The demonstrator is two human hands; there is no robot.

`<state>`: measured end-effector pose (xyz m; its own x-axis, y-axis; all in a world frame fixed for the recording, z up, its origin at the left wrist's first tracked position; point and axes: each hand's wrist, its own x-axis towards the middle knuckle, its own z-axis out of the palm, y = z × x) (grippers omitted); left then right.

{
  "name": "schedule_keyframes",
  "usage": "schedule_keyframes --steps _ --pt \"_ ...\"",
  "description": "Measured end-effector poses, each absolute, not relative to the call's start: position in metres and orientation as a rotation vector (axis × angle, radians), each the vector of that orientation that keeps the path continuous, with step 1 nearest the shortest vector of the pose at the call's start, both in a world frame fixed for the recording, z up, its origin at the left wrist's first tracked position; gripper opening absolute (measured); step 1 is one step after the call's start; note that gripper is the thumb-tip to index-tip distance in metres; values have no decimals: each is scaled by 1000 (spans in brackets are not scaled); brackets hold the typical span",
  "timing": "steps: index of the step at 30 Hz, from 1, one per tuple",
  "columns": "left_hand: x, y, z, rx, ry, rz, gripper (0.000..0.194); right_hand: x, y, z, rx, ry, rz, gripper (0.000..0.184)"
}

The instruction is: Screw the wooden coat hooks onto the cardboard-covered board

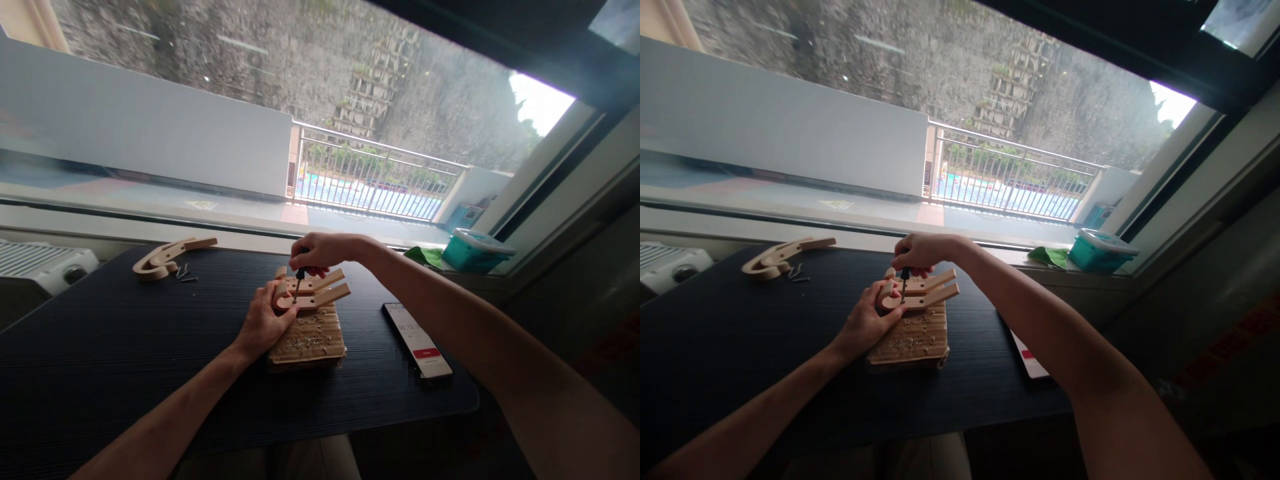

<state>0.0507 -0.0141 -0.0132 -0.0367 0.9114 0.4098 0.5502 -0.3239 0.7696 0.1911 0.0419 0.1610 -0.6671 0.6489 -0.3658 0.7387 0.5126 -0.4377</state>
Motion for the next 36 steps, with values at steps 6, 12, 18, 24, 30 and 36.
schedule_keyframes --steps 6,12,18,24,30,36 --pt "50 -15 -13 1855 1551 1282 36 186 39 163 1172 2556 -878 15" --pt "50 -14 -15 1872 1539 1304 35 182 39 160 1242 2566 -898 13" --pt "57 -15 -10 1896 1613 1341 30 179 32 160 1212 2588 -894 13" --pt "64 -16 5 1965 1842 1142 31 179 29 163 1202 2556 -872 14" --pt "70 -14 12 1949 1959 1059 31 184 33 162 1216 2550 -832 17" --pt "72 -14 6 1921 1930 1143 31 187 29 171 1201 2639 -469 23"
